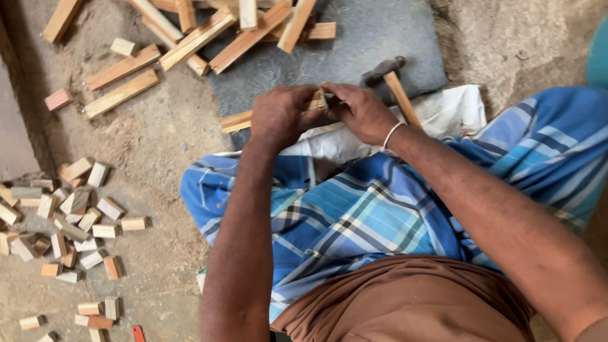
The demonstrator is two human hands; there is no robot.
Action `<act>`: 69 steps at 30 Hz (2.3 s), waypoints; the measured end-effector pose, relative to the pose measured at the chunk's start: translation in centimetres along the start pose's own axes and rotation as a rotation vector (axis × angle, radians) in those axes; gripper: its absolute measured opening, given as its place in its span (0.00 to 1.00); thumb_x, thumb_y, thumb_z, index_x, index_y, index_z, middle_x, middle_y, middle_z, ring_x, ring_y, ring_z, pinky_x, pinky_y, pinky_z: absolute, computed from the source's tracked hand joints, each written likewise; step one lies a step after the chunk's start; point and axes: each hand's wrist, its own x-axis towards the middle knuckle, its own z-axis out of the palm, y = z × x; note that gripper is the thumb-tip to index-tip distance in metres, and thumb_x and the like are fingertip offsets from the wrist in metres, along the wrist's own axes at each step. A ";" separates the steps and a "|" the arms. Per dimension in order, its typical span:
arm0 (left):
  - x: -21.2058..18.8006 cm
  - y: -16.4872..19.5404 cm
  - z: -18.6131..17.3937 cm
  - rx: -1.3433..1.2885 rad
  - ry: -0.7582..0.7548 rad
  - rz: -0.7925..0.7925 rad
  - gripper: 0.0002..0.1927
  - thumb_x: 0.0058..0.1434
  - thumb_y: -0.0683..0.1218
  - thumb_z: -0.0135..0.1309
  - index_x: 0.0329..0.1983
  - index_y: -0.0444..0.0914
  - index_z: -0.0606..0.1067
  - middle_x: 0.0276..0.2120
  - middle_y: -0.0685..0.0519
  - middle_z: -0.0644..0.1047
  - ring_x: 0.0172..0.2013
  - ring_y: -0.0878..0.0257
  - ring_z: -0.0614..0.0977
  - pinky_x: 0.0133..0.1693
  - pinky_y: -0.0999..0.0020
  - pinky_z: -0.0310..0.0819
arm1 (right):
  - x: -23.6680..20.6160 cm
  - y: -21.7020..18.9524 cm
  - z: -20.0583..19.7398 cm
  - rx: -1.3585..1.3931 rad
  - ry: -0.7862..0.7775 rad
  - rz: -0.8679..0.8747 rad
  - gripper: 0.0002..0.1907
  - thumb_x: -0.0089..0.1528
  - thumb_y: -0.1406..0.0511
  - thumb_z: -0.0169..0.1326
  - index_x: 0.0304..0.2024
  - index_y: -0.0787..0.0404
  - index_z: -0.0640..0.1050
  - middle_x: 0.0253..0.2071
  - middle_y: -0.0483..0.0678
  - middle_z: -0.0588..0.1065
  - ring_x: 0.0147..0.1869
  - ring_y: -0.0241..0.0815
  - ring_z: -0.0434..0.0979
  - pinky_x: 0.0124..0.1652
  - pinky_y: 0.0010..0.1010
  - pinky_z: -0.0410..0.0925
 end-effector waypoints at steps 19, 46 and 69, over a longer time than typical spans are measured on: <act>0.7 0.5 0.5 0.019 -0.074 -0.069 0.22 0.57 0.57 0.63 0.53 0.48 0.81 0.38 0.48 0.82 0.39 0.52 0.83 0.42 0.54 0.77 | -15.3 -3.3 -7.2 0.142 0.141 0.507 0.18 0.73 0.57 0.51 0.45 0.69 0.72 0.23 0.47 0.68 0.23 0.35 0.65 0.22 0.29 0.60; 0.7 -1.8 2.2 0.075 0.018 0.049 0.18 0.60 0.57 0.61 0.51 0.47 0.79 0.38 0.47 0.81 0.40 0.48 0.82 0.42 0.51 0.77 | -13.4 -2.7 -7.1 -0.542 0.115 0.274 0.18 0.69 0.54 0.51 0.40 0.64 0.70 0.29 0.62 0.77 0.34 0.68 0.78 0.34 0.57 0.70; -4.2 1.8 6.9 0.062 0.096 -0.022 0.43 0.52 0.55 0.66 0.67 0.32 0.65 0.73 0.43 0.56 0.73 0.48 0.55 0.70 0.45 0.46 | 11.6 -3.1 -1.4 0.667 0.358 0.545 0.19 0.63 0.70 0.57 0.55 0.65 0.70 0.39 0.56 0.80 0.36 0.40 0.81 0.36 0.32 0.75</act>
